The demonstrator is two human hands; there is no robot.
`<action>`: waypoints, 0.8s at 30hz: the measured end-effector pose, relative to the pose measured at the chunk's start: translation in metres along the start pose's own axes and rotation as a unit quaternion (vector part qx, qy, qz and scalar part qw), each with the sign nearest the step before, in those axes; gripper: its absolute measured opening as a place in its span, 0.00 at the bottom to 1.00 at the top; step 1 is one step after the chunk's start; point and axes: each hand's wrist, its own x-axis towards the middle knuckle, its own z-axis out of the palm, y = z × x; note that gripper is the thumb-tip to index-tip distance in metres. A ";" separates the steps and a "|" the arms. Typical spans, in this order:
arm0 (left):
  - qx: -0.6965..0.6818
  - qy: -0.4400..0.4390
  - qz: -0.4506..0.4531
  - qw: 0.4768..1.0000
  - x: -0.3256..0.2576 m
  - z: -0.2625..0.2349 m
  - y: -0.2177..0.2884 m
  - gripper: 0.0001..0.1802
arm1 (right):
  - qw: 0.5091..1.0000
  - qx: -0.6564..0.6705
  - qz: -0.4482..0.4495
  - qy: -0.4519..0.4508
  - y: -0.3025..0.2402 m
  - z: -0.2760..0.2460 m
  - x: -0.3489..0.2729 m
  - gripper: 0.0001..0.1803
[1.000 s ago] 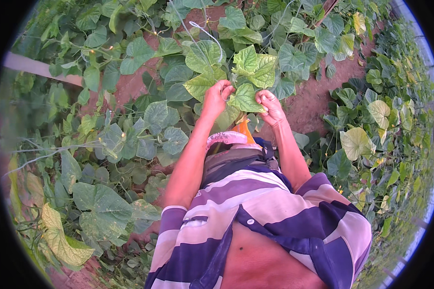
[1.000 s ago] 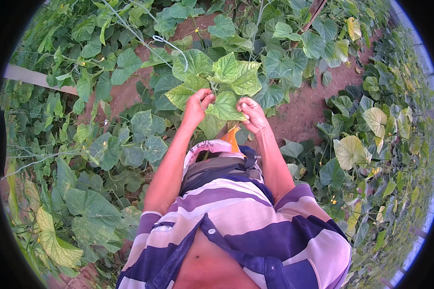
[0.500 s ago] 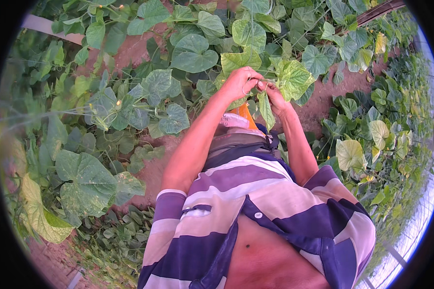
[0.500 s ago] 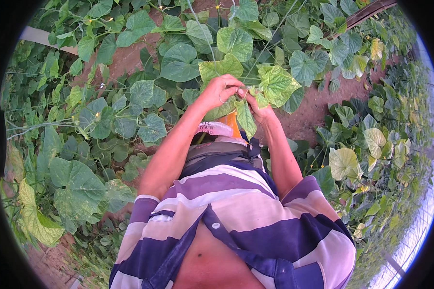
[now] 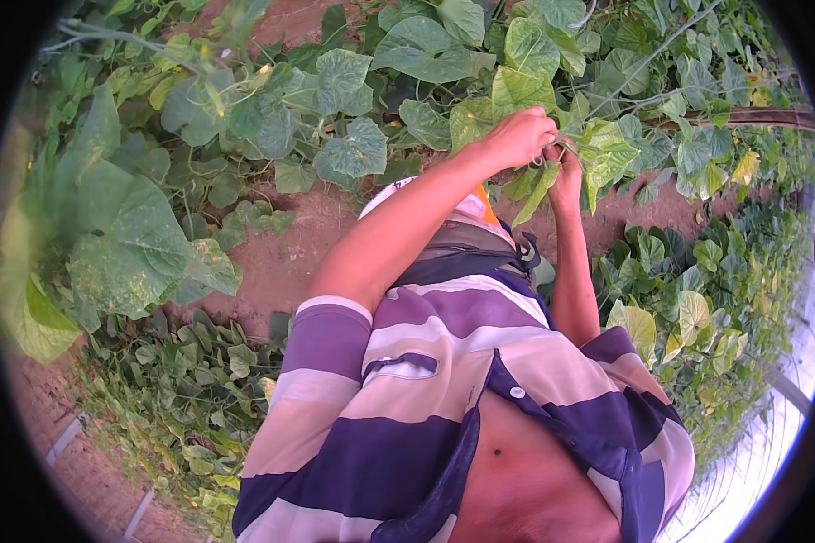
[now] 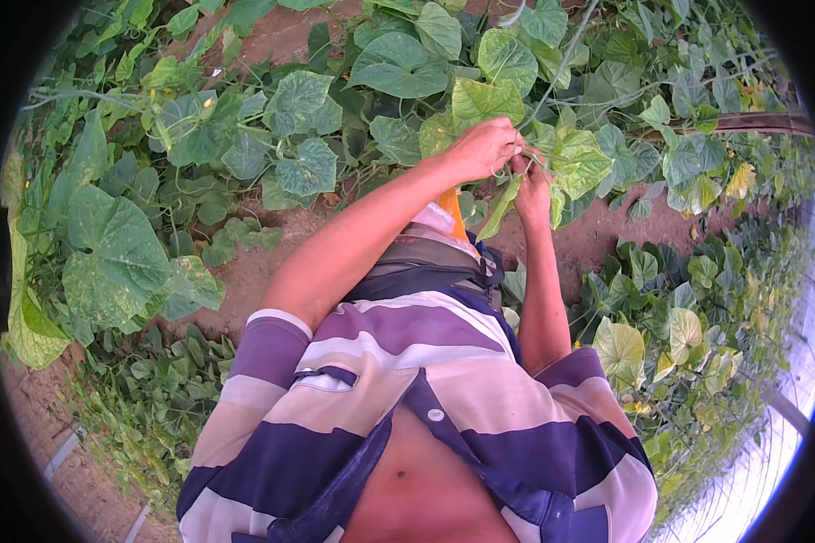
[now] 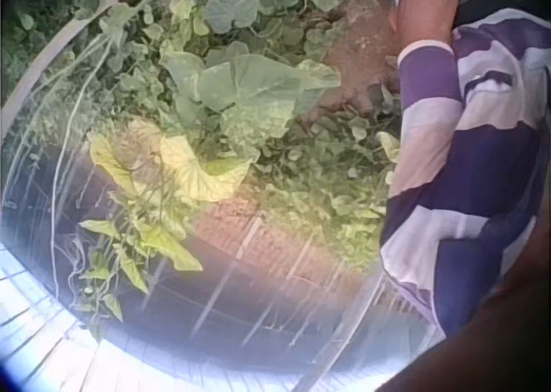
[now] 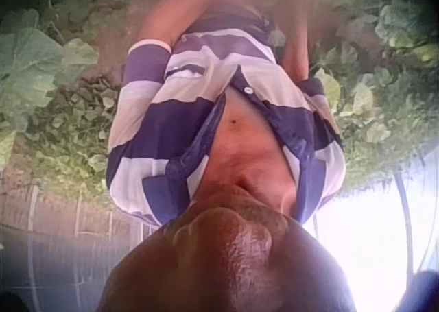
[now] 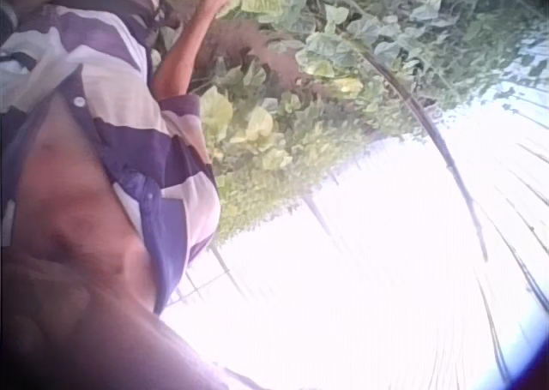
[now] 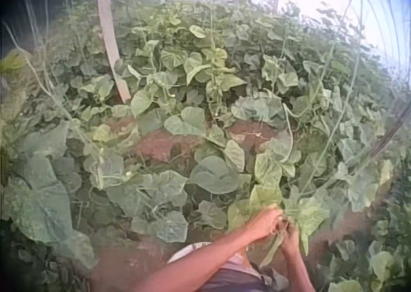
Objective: The person tends to cucumber vines in a greenhouse, guiding tendrils and leaves onto support strings and removing yellowed leaves. The person also picks a cucumber and places it into a bag attached to their waist.
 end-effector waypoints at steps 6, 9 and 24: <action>0.060 0.000 -0.008 0.998 0.004 0.030 0.021 0.07 | 0.994 0.089 0.070 0.002 0.017 -0.031 -0.001 0.16; 0.046 -0.001 -0.020 0.999 0.000 0.037 0.020 0.06 | 0.992 0.078 0.096 0.012 0.012 -0.034 -0.008 0.16; 0.004 0.033 -0.060 0.998 -0.008 0.062 0.002 0.05 | 0.986 0.020 0.168 0.005 0.035 -0.046 -0.012 0.14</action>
